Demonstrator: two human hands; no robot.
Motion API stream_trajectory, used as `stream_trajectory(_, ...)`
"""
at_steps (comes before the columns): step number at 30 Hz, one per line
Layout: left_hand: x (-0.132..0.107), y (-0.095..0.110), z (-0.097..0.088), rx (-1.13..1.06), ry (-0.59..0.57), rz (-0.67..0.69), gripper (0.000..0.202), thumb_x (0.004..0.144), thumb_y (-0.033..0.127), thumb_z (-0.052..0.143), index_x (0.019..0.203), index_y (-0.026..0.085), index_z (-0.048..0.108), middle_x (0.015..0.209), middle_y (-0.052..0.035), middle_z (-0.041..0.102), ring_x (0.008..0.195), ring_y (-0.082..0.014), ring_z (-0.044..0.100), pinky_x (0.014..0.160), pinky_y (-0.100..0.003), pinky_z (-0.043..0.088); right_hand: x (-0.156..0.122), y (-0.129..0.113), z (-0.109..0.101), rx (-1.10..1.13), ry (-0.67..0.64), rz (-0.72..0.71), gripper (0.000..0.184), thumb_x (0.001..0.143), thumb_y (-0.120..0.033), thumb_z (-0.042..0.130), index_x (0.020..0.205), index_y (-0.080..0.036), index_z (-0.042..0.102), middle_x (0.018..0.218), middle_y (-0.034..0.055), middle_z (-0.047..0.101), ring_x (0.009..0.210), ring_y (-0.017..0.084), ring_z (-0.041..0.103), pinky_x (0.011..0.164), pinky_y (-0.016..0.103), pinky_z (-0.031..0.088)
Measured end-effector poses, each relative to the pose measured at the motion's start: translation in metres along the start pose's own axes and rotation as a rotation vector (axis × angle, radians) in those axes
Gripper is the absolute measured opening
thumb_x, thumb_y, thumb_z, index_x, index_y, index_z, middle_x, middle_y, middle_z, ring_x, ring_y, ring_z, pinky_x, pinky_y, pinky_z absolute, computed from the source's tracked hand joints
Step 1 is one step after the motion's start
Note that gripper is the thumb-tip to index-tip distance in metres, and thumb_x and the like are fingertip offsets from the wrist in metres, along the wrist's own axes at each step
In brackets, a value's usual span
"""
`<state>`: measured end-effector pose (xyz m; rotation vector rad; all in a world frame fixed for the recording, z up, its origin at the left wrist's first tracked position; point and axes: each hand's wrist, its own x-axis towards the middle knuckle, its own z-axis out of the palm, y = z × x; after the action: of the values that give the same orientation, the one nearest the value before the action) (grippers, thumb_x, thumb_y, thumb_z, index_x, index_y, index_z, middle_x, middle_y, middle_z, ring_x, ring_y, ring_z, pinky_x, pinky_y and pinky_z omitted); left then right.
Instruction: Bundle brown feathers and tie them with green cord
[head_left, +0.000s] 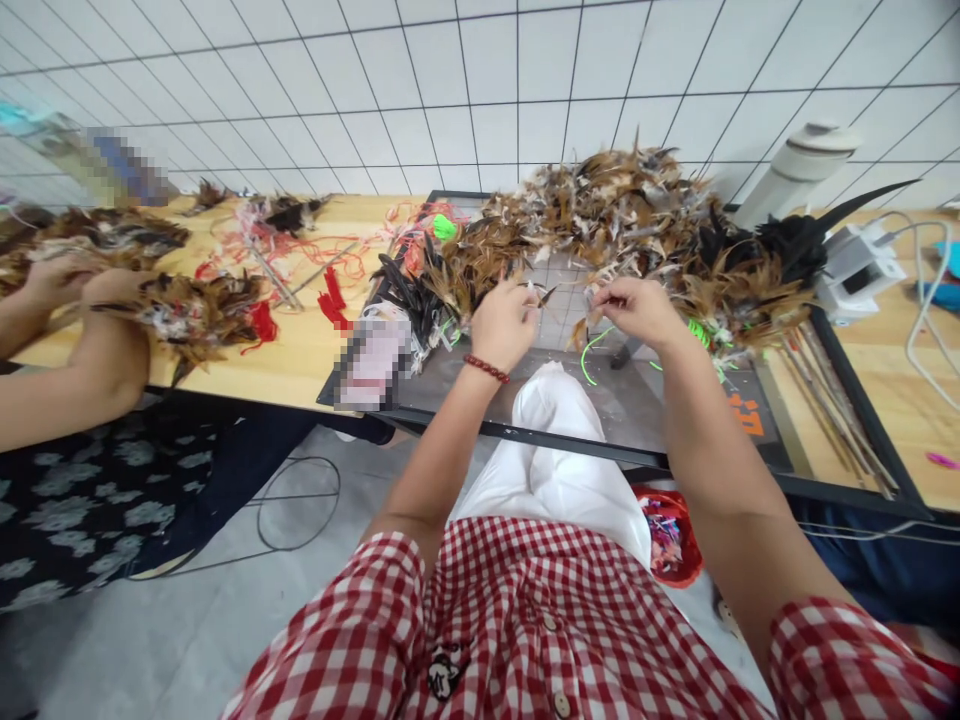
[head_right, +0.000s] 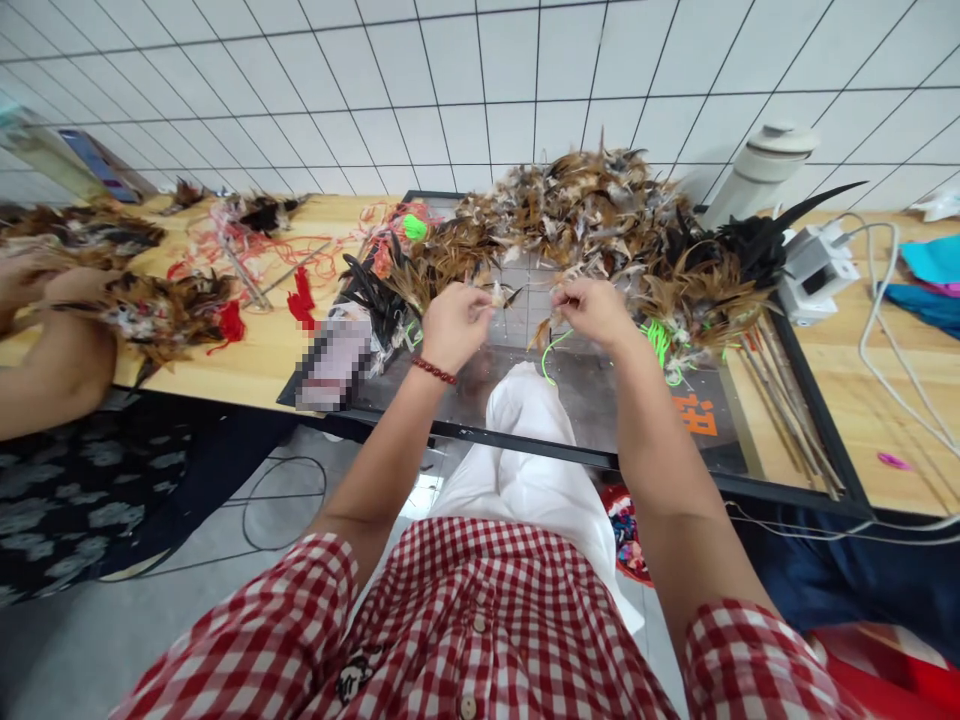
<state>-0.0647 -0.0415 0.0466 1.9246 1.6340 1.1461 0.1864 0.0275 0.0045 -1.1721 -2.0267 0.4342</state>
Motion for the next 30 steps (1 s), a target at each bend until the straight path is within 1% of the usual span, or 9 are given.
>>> stream_trajectory(5, 0.051, -0.008, 0.060, -0.302, -0.096, -0.133, 0.011, 0.076, 0.007, 0.069, 0.072, 0.017, 0.071, 0.076, -0.0031, 0.069, 0.076, -0.0160, 0.062, 0.084, -0.032, 0.051, -0.002, 0.009, 0.009, -0.093, -0.112, -0.046, 0.022, 0.073, -0.013, 0.065, 0.085, -0.023, 0.081, 0.083, 0.0032, 0.072, 0.073, 0.018, 0.061, 0.075, 0.034, 0.049)
stream_trajectory(9, 0.066, -0.032, 0.078, -0.494, -0.039, -0.206, 0.011, 0.074, 0.006, 0.067, 0.072, 0.016, 0.071, 0.071, -0.0016, 0.068, 0.071, -0.0126, 0.062, 0.077, -0.026, 0.050, -0.004, 0.004, 0.024, -0.165, -0.220, -0.080, 0.022, 0.080, -0.014, 0.063, 0.090, -0.023, 0.080, 0.090, 0.0065, 0.070, 0.084, 0.022, 0.063, 0.079, 0.035, 0.050)
stream_trajectory(13, 0.051, -0.040, 0.039, -0.447, -0.115, -0.155, 0.007, 0.069, 0.010, 0.072, 0.073, 0.015, 0.073, 0.073, -0.0027, 0.071, 0.069, -0.0114, 0.061, 0.074, -0.024, 0.050, -0.006, -0.001, 0.034, -0.238, -0.235, -0.033, 0.017, 0.083, -0.015, 0.056, 0.083, -0.020, 0.072, 0.093, 0.0110, 0.066, 0.091, 0.027, 0.062, 0.081, 0.040, 0.051)
stream_trajectory(16, 0.033, -0.039, -0.021, -0.404, -0.145, 0.029, 0.017, 0.069, 0.019, 0.076, 0.086, 0.017, 0.077, 0.086, -0.0050, 0.075, 0.077, -0.0142, 0.065, 0.076, -0.026, 0.052, -0.005, 0.000, 0.037, -0.217, -0.071, -0.025, 0.014, 0.085, -0.016, 0.052, 0.087, -0.021, 0.065, 0.098, 0.0123, 0.064, 0.094, 0.029, 0.061, 0.084, 0.042, 0.050)
stream_trajectory(18, 0.022, -0.044, -0.059, -0.290, -0.071, 0.070, 0.022, 0.073, 0.023, 0.073, 0.093, 0.018, 0.078, 0.093, -0.0068, 0.076, 0.080, -0.0158, 0.065, 0.077, -0.028, 0.052, -0.004, 0.000, 0.039, -0.168, 0.068, -0.030, 0.010, 0.086, -0.018, 0.052, 0.087, -0.022, 0.061, 0.096, 0.0107, 0.065, 0.094, 0.027, 0.060, 0.084, 0.042, 0.050)
stream_trajectory(20, 0.013, -0.052, -0.082, -0.116, -0.104, 0.057, 0.025, 0.074, 0.024, 0.070, 0.098, 0.019, 0.077, 0.096, -0.0076, 0.075, 0.082, -0.0175, 0.065, 0.079, -0.030, 0.052, -0.002, 0.001, 0.039, -0.113, 0.183, -0.027, 0.006, 0.087, -0.022, 0.053, 0.086, -0.023, 0.059, 0.093, 0.0086, 0.065, 0.091, 0.026, 0.060, 0.083, 0.040, 0.049)
stream_trajectory(22, 0.006, -0.062, -0.087, 0.112, -0.203, 0.057, 0.027, 0.071, 0.023, 0.071, 0.098, 0.019, 0.077, 0.098, -0.0087, 0.074, 0.086, -0.0207, 0.066, 0.085, -0.033, 0.053, -0.002, 0.000, 0.039, -0.066, 0.267, -0.013, 0.008, 0.090, -0.029, 0.054, 0.085, -0.024, 0.057, 0.090, 0.0070, 0.065, 0.088, 0.024, 0.060, 0.081, 0.039, 0.049)
stream_trajectory(26, -0.005, -0.069, -0.063, 0.466, -0.303, 0.042, 0.015, 0.071, 0.022, 0.070, 0.085, 0.021, 0.074, 0.092, -0.0108, 0.073, 0.092, -0.0277, 0.066, 0.086, -0.037, 0.051, -0.002, 0.000, 0.039, 0.089, 0.361, 0.056, 0.023, 0.092, -0.047, 0.059, 0.087, -0.025, 0.057, 0.082, 0.0031, 0.064, 0.078, 0.020, 0.058, 0.076, 0.036, 0.048)
stream_trajectory(30, -0.002, -0.071, -0.060, 0.413, -0.069, -0.113, 0.010, 0.080, 0.024, 0.064, 0.071, 0.021, 0.064, 0.072, -0.0055, 0.066, 0.078, -0.0222, 0.062, 0.075, -0.032, 0.046, 0.002, 0.003, 0.043, 0.431, 0.331, 0.191, 0.036, 0.080, -0.056, 0.073, 0.089, -0.026, 0.057, 0.074, -0.0017, 0.058, 0.064, 0.015, 0.052, 0.061, 0.030, 0.044)
